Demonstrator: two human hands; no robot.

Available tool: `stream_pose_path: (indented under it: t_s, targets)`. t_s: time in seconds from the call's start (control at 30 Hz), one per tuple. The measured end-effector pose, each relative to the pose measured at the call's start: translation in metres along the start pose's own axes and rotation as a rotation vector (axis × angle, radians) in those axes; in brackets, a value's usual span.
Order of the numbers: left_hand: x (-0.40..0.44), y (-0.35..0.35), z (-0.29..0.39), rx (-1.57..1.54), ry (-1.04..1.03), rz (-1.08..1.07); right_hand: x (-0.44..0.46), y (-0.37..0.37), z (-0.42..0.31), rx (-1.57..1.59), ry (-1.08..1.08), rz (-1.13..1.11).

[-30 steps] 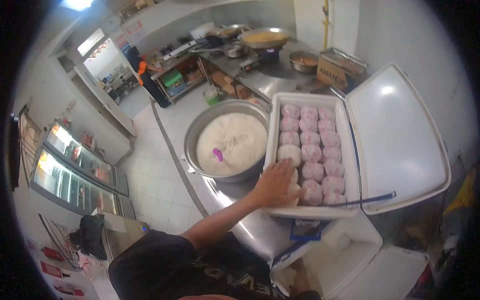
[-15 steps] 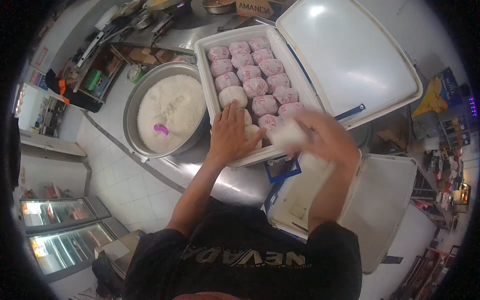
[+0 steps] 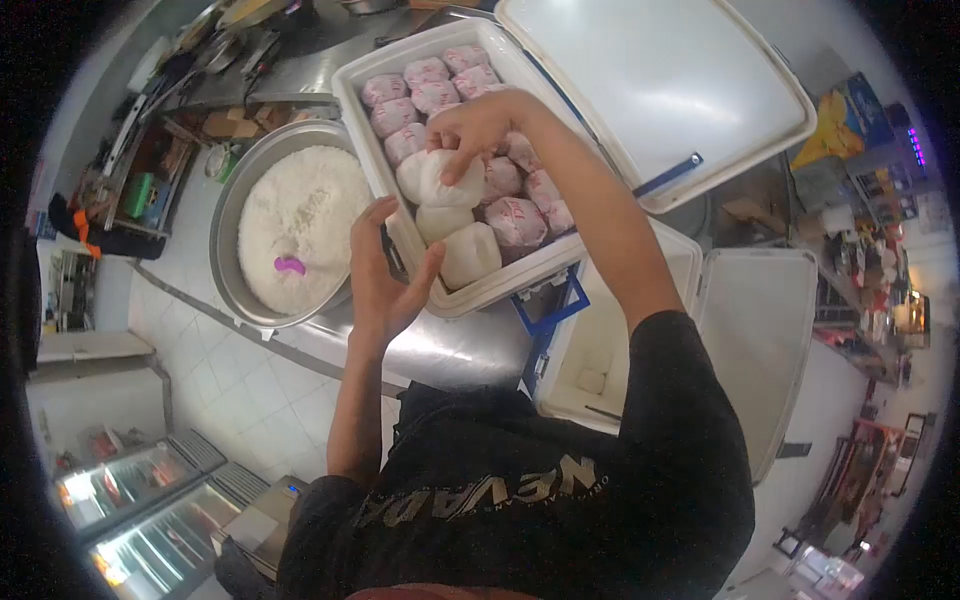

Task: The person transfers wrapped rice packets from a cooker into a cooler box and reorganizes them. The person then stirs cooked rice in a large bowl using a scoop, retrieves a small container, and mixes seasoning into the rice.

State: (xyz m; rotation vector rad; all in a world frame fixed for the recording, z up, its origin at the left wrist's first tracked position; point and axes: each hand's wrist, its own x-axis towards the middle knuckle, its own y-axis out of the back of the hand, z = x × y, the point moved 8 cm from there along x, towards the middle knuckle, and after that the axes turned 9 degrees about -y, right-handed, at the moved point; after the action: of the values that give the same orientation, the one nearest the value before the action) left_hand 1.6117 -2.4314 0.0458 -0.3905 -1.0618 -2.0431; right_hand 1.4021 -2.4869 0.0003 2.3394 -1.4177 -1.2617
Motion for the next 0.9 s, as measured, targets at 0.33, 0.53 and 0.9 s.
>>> stream_pose_path:
  t_s: [0.33, 0.53, 0.9]
  targets:
    - [0.014, -0.058, 0.043, -0.15, -0.123, -0.146, -0.049, -0.044, 0.042, -0.242, 0.044, -0.114]
    - [0.01, -0.101, 0.059, -0.058, -0.238, -0.245, -0.12, -0.047, 0.022, -0.491, 0.046, 0.49]
    - [0.007, -0.112, 0.076, 0.114, -0.227, -0.336, -0.205, -0.332, 0.348, 0.606, -0.544, 0.192]
